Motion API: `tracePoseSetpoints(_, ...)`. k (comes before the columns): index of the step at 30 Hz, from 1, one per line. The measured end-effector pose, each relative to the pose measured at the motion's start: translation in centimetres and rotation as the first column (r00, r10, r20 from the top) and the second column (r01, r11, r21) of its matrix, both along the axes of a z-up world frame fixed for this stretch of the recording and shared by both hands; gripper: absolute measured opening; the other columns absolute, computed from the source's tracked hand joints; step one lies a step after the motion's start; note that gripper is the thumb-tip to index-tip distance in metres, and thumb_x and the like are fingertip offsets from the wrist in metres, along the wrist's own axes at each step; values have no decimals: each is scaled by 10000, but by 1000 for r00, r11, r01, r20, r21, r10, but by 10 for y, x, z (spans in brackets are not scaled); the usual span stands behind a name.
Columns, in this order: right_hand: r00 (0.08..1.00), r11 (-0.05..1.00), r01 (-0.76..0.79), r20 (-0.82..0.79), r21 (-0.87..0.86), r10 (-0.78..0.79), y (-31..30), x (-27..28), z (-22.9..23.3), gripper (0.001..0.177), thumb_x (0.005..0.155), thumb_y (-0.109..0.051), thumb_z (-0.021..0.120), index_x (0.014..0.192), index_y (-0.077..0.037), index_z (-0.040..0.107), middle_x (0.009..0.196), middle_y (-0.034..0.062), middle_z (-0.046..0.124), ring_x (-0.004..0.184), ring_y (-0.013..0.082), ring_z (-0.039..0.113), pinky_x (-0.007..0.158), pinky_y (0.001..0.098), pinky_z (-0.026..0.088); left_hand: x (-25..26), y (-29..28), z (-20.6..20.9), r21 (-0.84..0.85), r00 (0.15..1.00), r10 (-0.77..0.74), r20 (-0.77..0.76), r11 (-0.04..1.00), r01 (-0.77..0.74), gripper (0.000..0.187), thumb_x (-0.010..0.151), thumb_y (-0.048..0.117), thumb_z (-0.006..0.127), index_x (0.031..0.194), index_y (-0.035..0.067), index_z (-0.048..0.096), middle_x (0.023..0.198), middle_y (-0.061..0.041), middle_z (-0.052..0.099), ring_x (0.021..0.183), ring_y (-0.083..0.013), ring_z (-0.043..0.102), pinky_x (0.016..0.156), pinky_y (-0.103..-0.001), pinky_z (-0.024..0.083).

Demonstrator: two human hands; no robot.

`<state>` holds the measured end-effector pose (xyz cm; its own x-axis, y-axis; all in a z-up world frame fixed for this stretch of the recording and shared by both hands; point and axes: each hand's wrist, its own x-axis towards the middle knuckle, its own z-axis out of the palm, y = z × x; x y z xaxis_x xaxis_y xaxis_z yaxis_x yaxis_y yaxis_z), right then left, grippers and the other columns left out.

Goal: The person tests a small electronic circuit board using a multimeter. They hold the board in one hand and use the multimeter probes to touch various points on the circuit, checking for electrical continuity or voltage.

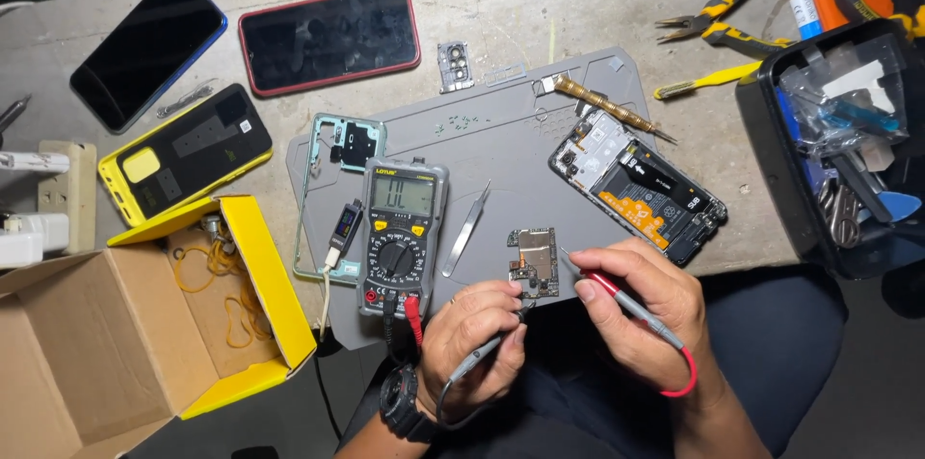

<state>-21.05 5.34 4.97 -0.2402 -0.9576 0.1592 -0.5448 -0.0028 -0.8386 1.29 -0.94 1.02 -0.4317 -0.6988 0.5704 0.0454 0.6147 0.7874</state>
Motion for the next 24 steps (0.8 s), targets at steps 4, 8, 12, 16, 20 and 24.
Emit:
tracePoseSetpoints(4, 1000, 1000, 5, -7, 4, -5, -1, 0, -1, 203, 1025, -106, 794, 1220, -77, 843, 1048, 66, 824, 878, 169, 773, 846, 269, 607, -1, -1, 0, 2, 1000, 7, -4, 1000, -7, 79, 1095, 42, 704, 1114, -34, 694, 1065, -193, 765, 1064, -422, 860, 976, -496, 766)
tracePoseSetpoints(8, 1000, 1000, 12, -14, 17, -11, -1, 0, -2, 211, 1026, -126, 787, 1224, -80, 847, 1071, 69, 833, 907, 174, 793, 873, 275, 620, 0, 0, -1, 13, 1000, -4, -3, 1000, 4, 80, 1094, 42, 705, 1125, -31, 691, 1080, -197, 762, 1072, -434, 859, 985, -502, 764)
tracePoseSetpoints(12, 1000, 1000, 6, -24, 14, -6, -1, -1, -3, 214, 1029, -140, 784, 1227, -93, 846, 1052, 54, 829, 894, 165, 788, 858, 271, 619, 0, -1, -1, 7, 1000, -9, -4, 1000, 9, 89, 1098, 52, 701, 1121, -34, 694, 1069, -209, 765, 1057, -436, 861, 979, -509, 769)
tracePoseSetpoints(16, 1000, 1000, 11, -18, 23, -11, -2, -1, -3, 220, 1023, -146, 786, 1228, -101, 851, 1017, 38, 822, 865, 152, 777, 834, 265, 614, 1, -2, -2, 12, 1000, -15, -10, 1000, 15, 92, 1093, 50, 717, 1117, -36, 696, 1069, -221, 770, 1045, -437, 862, 970, -507, 770)
tracePoseSetpoints(20, 1000, 1000, 16, -16, 3, -15, -3, 0, -5, 220, 1026, -141, 787, 1231, -92, 849, 1034, 48, 833, 881, 157, 788, 856, 265, 621, 0, -2, -1, -2, 1000, -10, -11, 1000, 10, 95, 1096, 51, 714, 1119, -40, 698, 1070, -222, 772, 1050, -431, 864, 978, -506, 769)
tracePoseSetpoints(24, 999, 1000, 26, -21, 8, -25, -3, 0, -6, 229, 1018, -127, 795, 1238, -95, 849, 1030, 47, 827, 881, 153, 790, 853, 261, 624, 1, -2, -2, 0, 1000, -11, -18, 1000, 11, 99, 1095, 53, 718, 1118, -41, 696, 1069, -223, 770, 1042, -431, 861, 976, -510, 769)
